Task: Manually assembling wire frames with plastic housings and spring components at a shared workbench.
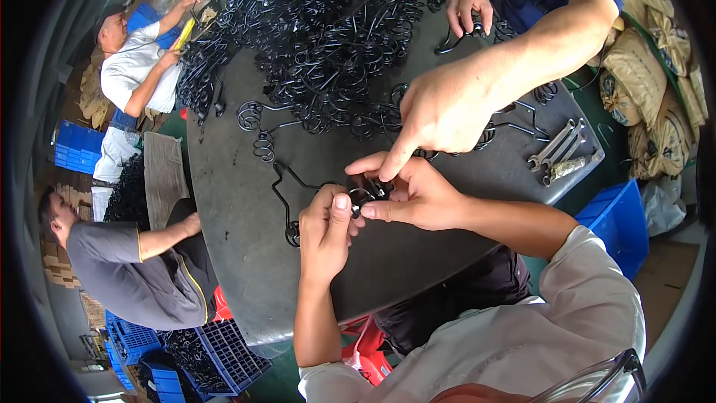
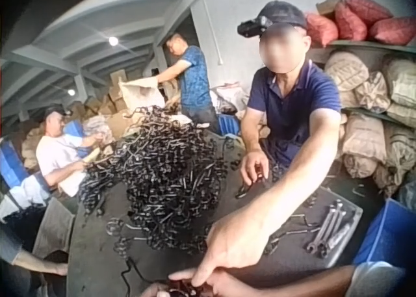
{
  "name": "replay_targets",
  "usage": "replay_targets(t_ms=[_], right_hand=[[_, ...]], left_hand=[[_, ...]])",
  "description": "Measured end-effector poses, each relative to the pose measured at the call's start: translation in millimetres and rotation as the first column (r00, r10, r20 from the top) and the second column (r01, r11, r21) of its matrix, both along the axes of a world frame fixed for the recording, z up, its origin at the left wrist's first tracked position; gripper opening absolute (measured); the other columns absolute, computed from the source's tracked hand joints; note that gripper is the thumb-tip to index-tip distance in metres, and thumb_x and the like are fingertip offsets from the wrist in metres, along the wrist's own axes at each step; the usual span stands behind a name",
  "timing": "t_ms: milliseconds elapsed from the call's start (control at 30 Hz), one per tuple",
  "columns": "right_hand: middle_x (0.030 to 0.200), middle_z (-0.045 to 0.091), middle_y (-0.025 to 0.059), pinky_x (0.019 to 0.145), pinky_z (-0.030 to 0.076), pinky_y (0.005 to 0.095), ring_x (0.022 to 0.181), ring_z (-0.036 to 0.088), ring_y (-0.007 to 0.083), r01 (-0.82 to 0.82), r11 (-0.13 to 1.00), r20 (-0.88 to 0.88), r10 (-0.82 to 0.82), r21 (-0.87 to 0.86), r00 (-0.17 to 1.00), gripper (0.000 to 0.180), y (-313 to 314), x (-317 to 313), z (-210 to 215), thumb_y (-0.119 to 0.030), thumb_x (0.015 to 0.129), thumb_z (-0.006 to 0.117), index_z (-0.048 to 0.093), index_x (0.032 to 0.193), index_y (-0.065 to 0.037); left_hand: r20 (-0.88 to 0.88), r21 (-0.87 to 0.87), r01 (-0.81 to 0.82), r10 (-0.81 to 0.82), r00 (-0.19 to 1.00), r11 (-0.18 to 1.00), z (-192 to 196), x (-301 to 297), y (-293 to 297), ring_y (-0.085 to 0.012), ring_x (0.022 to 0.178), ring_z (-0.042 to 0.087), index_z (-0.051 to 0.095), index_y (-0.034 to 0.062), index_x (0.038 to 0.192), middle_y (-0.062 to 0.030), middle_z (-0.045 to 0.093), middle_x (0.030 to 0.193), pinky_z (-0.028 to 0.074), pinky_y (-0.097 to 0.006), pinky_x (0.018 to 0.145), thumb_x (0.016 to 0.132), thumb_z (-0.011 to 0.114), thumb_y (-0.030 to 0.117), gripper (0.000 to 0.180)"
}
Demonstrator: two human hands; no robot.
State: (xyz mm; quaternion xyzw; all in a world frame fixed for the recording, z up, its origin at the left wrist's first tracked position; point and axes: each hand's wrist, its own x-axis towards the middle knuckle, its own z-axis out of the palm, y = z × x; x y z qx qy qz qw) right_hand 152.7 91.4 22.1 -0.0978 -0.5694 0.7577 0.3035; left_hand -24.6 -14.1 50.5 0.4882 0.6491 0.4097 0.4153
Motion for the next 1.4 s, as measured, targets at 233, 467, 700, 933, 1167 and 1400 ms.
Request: replay_targets(t_ms=[233, 467, 700, 933, 1167, 1400], right_hand=[[0.121, 0.06, 0.0045, 0.085, 0.054, 0.0249, 0.11, 0.059, 0.0098, 0.056, 0.993, 0.033, -0.06, 0.108, 0.998, 0.055, 8.4, 3.7, 7.1, 0.006, 0.091, 0.069, 0.049, 0.142, -0.003], [0.123, 0.059, 0.0054, 0.087, 0.054, 0.0238, 0.109, 0.06, 0.0095, 0.003, 0.999, -0.012, -0.003, 0.053, 1.0, 0.059, 5.8, 2.7, 7.0, 0.006, 0.09, 0.071, 0.048, 0.143, -0.005], [0.112, 0.056, 0.0026, 0.079, 0.051, 0.0235, 0.102, 0.059, 0.0078, 0.047, 0.988, -0.06, -0.038, 0.15, 0.997, 0.05, 6.2, -1.4, 0.4, 0.007, 0.087, 0.073, 0.046, 0.128, -0.006], [0.127, 0.046, 0.0047, 0.096, 0.048, 0.0292, 0.119, 0.053, 0.0135, -0.023, 1.0, -0.145, 0.021, -0.008, 0.989, 0.051, 7.2, 2.9, 1.5, 0.015, 0.089, 0.059, 0.044, 0.135, -0.003], [0.118, 0.059, 0.0044, 0.094, 0.05, 0.0275, 0.107, 0.06, 0.0116, 0.11, 0.994, -0.164, -0.105, 0.018, 0.981, 0.027, 4.6, 0.5, -1.7, 0.005, 0.096, 0.063, 0.056, 0.122, -0.001], [0.106, 0.064, 0.0044, 0.087, 0.052, 0.0258, 0.095, 0.062, 0.0091, 0.049, 0.995, -0.01, -0.048, 0.081, 0.999, 0.027, 13.9, 8.8, 6.1, 0.006, 0.093, 0.068, 0.06, 0.118, 0.001]], left_hand=[[0.257, 0.377, -0.146, 0.048, 0.965, 0.915, -0.8, 15.4, -0.4, -0.0175, 0.106, 0.066, 0.053, -0.0021, 0.136, -0.0118, 0.067, 0.114, 0.055, -0.028, 0.084, 0.097, 0.066, 0.012, 0.043], [0.458, 0.258, -0.078, -0.051, 0.887, 0.963, 3.0, 11.4, -1.1, -0.0207, 0.11, 0.064, 0.048, -0.0045, 0.141, -0.0163, 0.061, 0.128, 0.056, -0.034, 0.092, 0.096, 0.069, 0.018, 0.054], [0.211, 0.407, -0.085, -0.003, 0.977, 0.909, -7.1, 15.6, 1.3, -0.02, 0.107, 0.067, 0.06, -0.004, 0.129, -0.0148, 0.064, 0.122, 0.057, -0.031, 0.09, 0.094, 0.067, -0.002, 0.036], [-0.146, 0.658, -0.013, 0.144, 0.979, 0.753, -10.3, 7.5, 6.9, -0.0287, 0.112, 0.067, 0.062, -0.0022, 0.123, -0.0195, 0.064, 0.124, 0.057, -0.036, 0.09, 0.085, 0.074, -0.002, 0.04], [-0.089, 0.657, -0.045, 0.137, 0.987, 0.752, -12.1, -6.2, 4.1, -0.026, 0.11, 0.066, 0.061, -0.0016, 0.124, -0.0184, 0.064, 0.123, 0.057, -0.033, 0.087, 0.085, 0.076, 0.001, 0.042], [-0.066, 0.654, -0.019, 0.082, 0.994, 0.757, -9.5, -4.6, 3.1, -0.0243, 0.108, 0.066, 0.061, -0.0014, 0.124, -0.0176, 0.065, 0.123, 0.058, -0.032, 0.083, 0.086, 0.076, 0.002, 0.041]])
